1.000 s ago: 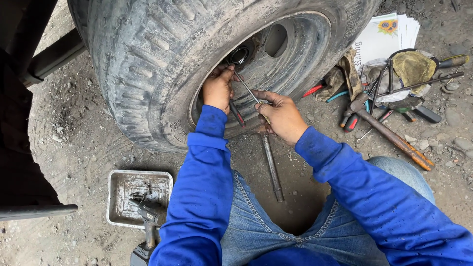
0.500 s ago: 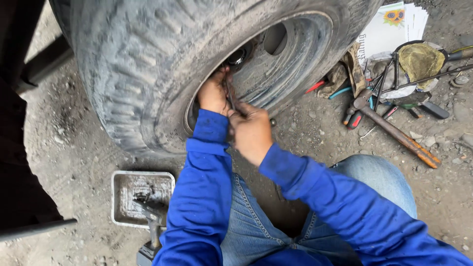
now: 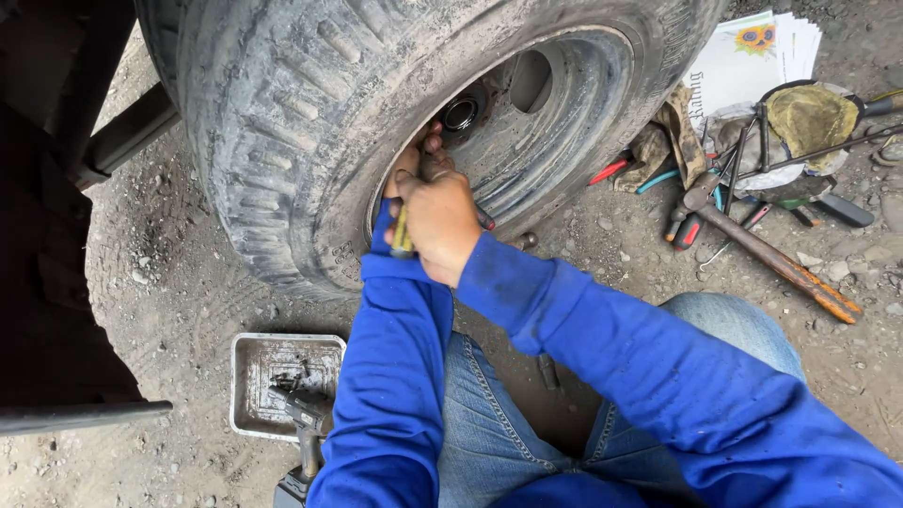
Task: Adjusting internal wheel hub components using a metal probe
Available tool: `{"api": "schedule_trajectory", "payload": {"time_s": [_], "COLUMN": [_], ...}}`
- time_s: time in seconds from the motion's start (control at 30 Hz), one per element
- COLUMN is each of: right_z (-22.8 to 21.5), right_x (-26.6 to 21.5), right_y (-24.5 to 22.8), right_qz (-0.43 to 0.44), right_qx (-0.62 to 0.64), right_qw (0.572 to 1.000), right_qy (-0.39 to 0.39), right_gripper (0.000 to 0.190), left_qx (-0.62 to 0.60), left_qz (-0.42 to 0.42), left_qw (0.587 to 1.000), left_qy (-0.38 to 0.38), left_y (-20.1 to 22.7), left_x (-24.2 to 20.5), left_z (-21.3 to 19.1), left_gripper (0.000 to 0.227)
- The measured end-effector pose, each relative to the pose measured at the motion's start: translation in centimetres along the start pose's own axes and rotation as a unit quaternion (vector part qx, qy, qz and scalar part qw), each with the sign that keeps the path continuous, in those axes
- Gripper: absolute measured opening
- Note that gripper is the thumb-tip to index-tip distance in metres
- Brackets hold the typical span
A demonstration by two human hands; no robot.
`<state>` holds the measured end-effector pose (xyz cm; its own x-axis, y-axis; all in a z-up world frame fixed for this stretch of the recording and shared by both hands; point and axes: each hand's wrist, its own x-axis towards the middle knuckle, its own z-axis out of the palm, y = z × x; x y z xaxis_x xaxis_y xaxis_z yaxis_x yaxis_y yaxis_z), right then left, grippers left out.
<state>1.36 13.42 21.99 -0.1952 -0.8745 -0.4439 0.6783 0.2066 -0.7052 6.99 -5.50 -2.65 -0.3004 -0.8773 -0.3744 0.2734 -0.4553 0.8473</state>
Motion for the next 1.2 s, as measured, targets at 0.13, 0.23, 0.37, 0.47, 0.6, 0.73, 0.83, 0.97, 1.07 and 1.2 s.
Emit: {"api": "schedule_trajectory", "payload": {"time_s": [0.13,0.23,0.37,0.47,0.6,0.73,0.83,0.97,1.07,1.2], "right_z": [-4.7,-8.4,-11.2,-13.8,-15.2,-15.2,-15.7,-15.9,-15.9,-15.2], "right_x": [-0.9,-1.0,-0.5,0.9,2.6,3.3,4.5,4.9,2.8,0.3], "right_y": [1.7,3.4,2.0,2.5,2.2,1.9,2.7,3.9,3.2,1.9], "right_qz": [0.012,0.038,0.058,0.034,-0.005,-0.001,-0.006,-0.008,0.011,0.048], "right_qx": [-0.006,-0.051,-0.184,-0.260,-0.332,-0.333,-0.326,-0.297,-0.179,-0.005], "right_qw": [1.000,0.997,0.979,0.964,0.943,0.942,0.944,0.954,0.981,0.996], "right_qy": [-0.023,-0.049,-0.062,-0.047,-0.026,-0.037,-0.047,-0.050,-0.070,-0.076], "right_gripper": [0.055,0.055,0.058,0.049,0.042,0.043,0.043,0.045,0.050,0.049], "left_qx": [0.031,0.286,0.075,0.060,0.038,0.037,0.035,0.027,-0.001,-0.022], "left_qz": [0.007,0.069,0.078,0.058,0.045,0.038,0.067,0.087,0.095,0.102], "left_qw": [1.000,0.942,0.988,0.994,0.998,0.998,0.996,0.993,0.989,0.982], "left_qy": [0.003,0.163,0.114,0.070,0.032,0.039,0.051,0.078,0.111,0.159], "left_y": [0.0,-0.6,2.1,2.8,2.7,2.5,2.7,1.9,1.8,1.2], "left_x": [-1.0,-5.1,-7.8,-10.0,-9.6,-9.0,-9.2,-8.1,-7.9,-7.5], "left_z": [1.5,3.7,5.5,6.0,6.1,6.0,6.2,6.1,6.5,6.8], "left_gripper": [0.017,0.011,0.012,0.010,0.011,0.011,0.011,0.008,0.007,0.008]}}
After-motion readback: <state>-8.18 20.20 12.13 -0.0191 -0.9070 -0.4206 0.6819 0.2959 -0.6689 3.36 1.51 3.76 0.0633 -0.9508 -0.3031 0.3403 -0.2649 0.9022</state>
